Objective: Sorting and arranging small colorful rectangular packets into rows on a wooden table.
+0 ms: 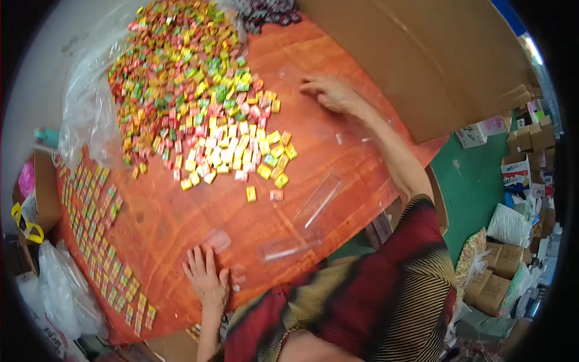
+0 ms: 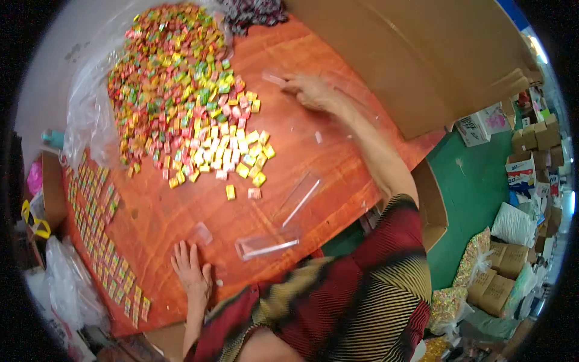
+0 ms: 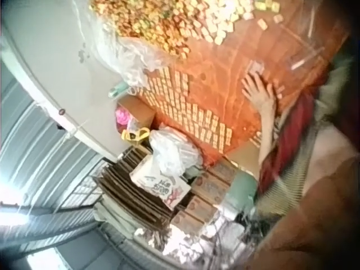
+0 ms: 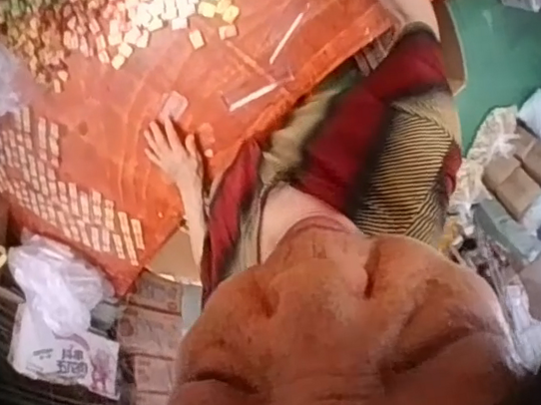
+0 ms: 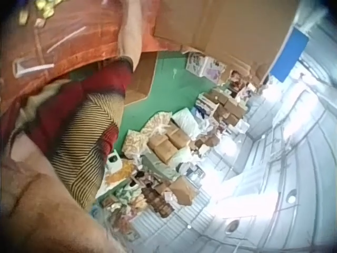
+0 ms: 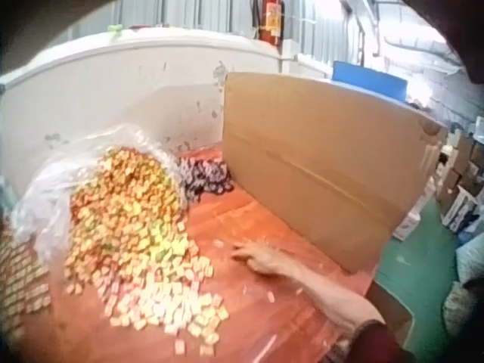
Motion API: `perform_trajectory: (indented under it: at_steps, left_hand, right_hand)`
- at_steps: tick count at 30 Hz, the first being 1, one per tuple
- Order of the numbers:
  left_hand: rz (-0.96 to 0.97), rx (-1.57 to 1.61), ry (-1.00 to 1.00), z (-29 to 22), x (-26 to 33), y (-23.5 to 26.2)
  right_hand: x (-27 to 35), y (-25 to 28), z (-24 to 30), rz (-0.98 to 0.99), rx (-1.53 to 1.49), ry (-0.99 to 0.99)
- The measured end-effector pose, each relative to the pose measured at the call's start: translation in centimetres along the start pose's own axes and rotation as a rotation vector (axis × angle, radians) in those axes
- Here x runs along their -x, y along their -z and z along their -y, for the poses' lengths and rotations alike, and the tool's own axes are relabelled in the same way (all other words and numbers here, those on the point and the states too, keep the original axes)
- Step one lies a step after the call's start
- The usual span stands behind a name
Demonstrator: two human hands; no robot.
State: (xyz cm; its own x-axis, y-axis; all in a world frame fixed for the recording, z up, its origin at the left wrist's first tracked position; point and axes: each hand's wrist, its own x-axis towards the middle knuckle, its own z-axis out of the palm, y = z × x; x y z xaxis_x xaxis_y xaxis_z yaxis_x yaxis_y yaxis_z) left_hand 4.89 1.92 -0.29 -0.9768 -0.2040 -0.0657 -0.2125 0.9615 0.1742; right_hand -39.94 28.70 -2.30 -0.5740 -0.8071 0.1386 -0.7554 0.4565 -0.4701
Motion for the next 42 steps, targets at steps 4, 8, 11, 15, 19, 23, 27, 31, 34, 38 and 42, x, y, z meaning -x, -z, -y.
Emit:
perform_trajectory:
  at_steps: [4, 8, 11, 15, 19, 23, 27, 31, 34, 38, 42]
  left_hand:
    - [-0.033, 0.026, -0.021, -0.6, -1.3, 0.5]
    - [-0.016, -0.035, 0.037, -1.3, -2.7, 1.0]
    - [-0.076, 0.008, 0.007, -1.1, -2.0, 1.0]
    - [-0.156, 0.073, -0.036, -1.4, -0.5, 0.6]
    - [-0.140, 0.098, -0.054, -2.4, 1.3, -0.8]
    - [-0.130, 0.057, -0.041, -2.7, 1.7, -1.1]
    - [-0.157, 0.066, -0.006, -2.4, 1.6, -1.1]
    - [-0.300, 0.150, 0.041, -1.6, 2.4, -1.8]
    - [-0.291, 0.096, 0.013, -1.5, 1.0, -0.6]
    - [-0.312, 0.051, 0.005, -0.5, -2.0, -0.5]
    - [-0.292, 0.036, 0.002, 0.1, -2.8, -0.9]
  right_hand:
    - [4.0, 1.3, 3.9, -0.338, 0.159, 0.061]
    - [10.2, -1.0, 13.2, -0.272, 0.130, 0.038]
    - [13.0, -2.5, 18.4, -0.081, 0.124, 0.029]
    - [15.8, -3.9, 22.0, -0.193, 0.110, -0.026]
    - [16.2, -6.8, 26.9, -0.171, 0.032, 0.055]
    - [15.8, -9.9, 27.7, -0.107, 0.120, 0.123]
    - [15.1, -10.4, 27.7, -0.092, 0.072, 0.149]
    - [14.1, -7.6, 26.0, -0.266, 0.235, 0.097]
    - [14.0, -6.7, 21.4, -0.354, 0.362, -0.050]
    - [14.8, -6.4, 17.9, -0.326, 0.374, -0.079]
    - [14.8, -5.6, 18.7, -0.333, 0.409, -0.151]
